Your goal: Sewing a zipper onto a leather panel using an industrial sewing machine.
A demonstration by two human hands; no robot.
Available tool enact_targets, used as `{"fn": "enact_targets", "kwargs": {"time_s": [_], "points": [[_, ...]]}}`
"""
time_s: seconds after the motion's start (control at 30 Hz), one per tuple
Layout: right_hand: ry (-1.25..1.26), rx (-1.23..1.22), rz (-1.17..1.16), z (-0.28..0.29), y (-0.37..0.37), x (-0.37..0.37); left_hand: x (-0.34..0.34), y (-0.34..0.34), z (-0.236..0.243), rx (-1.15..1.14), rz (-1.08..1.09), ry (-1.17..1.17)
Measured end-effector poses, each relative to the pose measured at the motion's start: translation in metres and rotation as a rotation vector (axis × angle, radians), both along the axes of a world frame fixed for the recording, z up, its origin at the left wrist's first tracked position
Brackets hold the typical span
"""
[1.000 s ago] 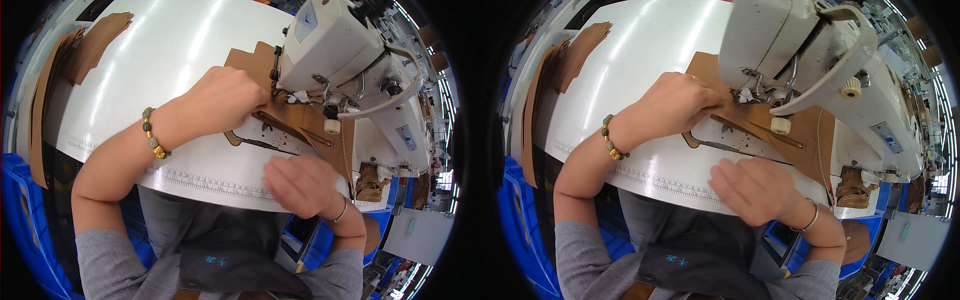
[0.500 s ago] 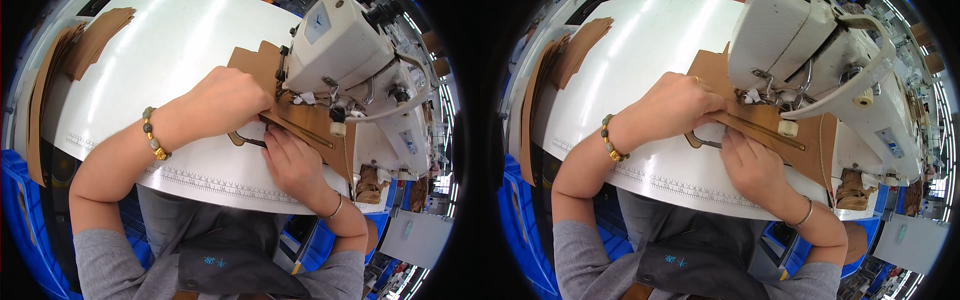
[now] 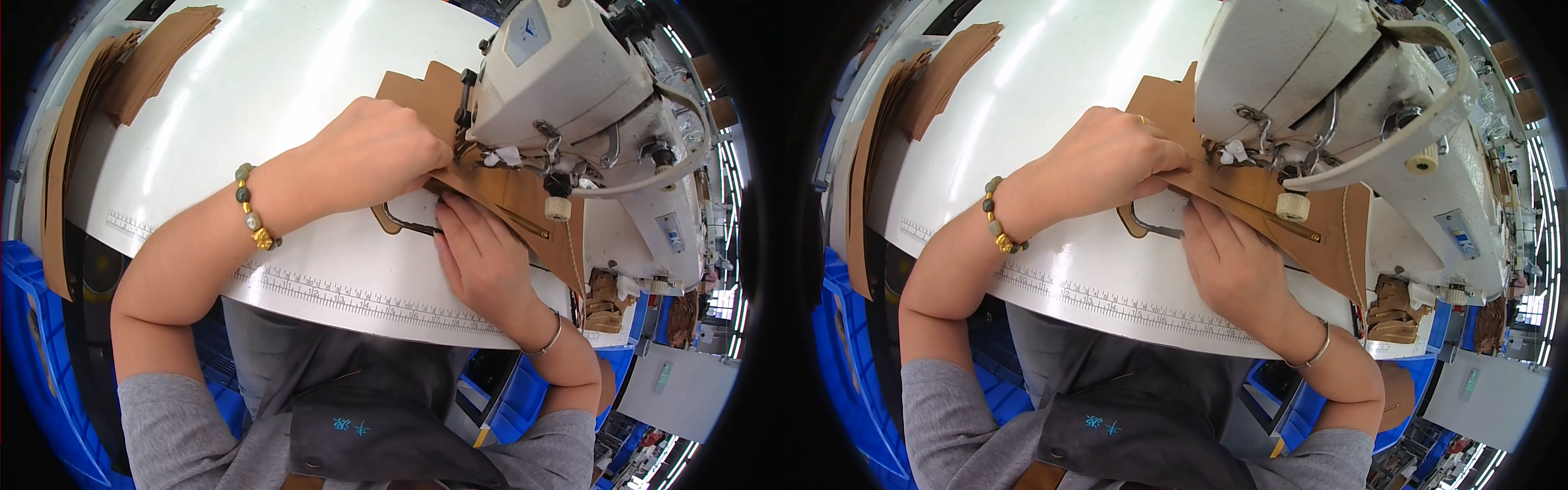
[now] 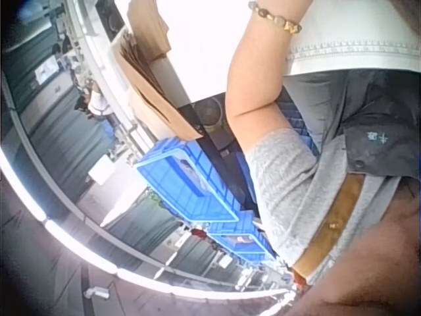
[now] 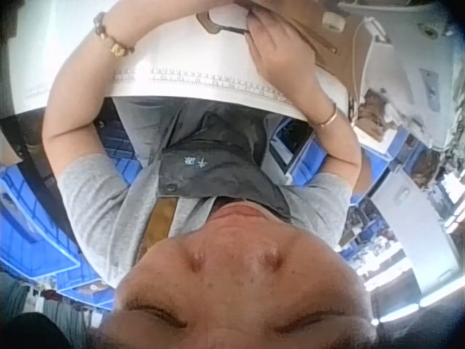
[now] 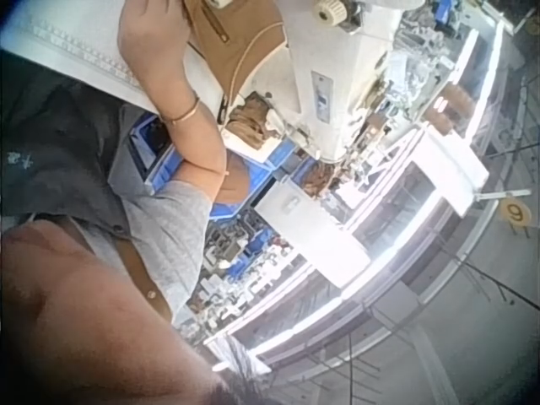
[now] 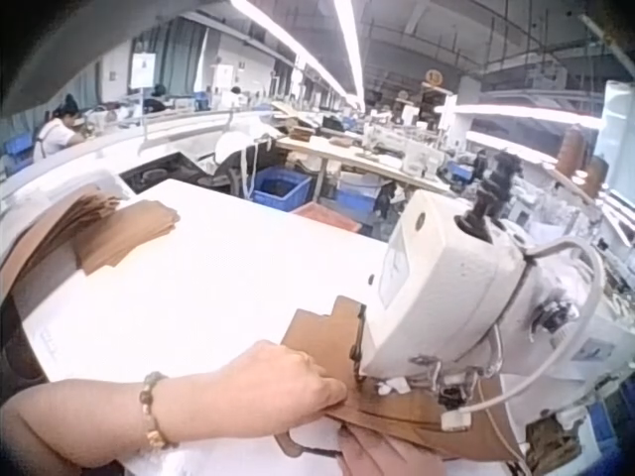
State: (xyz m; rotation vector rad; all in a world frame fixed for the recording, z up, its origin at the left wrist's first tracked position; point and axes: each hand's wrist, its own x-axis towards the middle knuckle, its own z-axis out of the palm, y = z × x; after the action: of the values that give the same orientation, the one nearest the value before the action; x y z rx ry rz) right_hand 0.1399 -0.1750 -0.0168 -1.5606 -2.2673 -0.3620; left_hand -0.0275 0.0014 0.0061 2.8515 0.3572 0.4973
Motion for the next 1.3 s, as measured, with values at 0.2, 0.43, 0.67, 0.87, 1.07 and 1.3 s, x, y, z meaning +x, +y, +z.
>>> {"fn": "enact_targets", "kwargs": {"time_s": [0.2,0.43,0.67,0.87,1.07,1.3], "points": [[0.035,-0.028,0.017,0.001,0.002,0.0,-0.002,-0.004,-0.003,0.031,0.023,0.017],[0.079,-0.05,0.015,0.002,-0.001,0.001,-0.002,-0.004,-0.003,0.054,0.019,-0.021],[-0.028,-0.011,0.259,0.013,-0.007,0.007,-0.011,-0.014,-0.005,0.021,0.004,0.135],[-0.074,-0.068,-0.108,0.033,-0.028,0.023,-0.029,-0.04,-0.022,0.141,0.0,0.01],[0.027,-0.206,-0.201,0.017,-0.003,0.056,-0.011,-0.046,-0.033,0.222,0.063,-0.025],[-0.201,0.196,-0.171,0.066,-0.085,0.122,-0.009,-0.047,-0.032,0.118,0.054,-0.087]]}}
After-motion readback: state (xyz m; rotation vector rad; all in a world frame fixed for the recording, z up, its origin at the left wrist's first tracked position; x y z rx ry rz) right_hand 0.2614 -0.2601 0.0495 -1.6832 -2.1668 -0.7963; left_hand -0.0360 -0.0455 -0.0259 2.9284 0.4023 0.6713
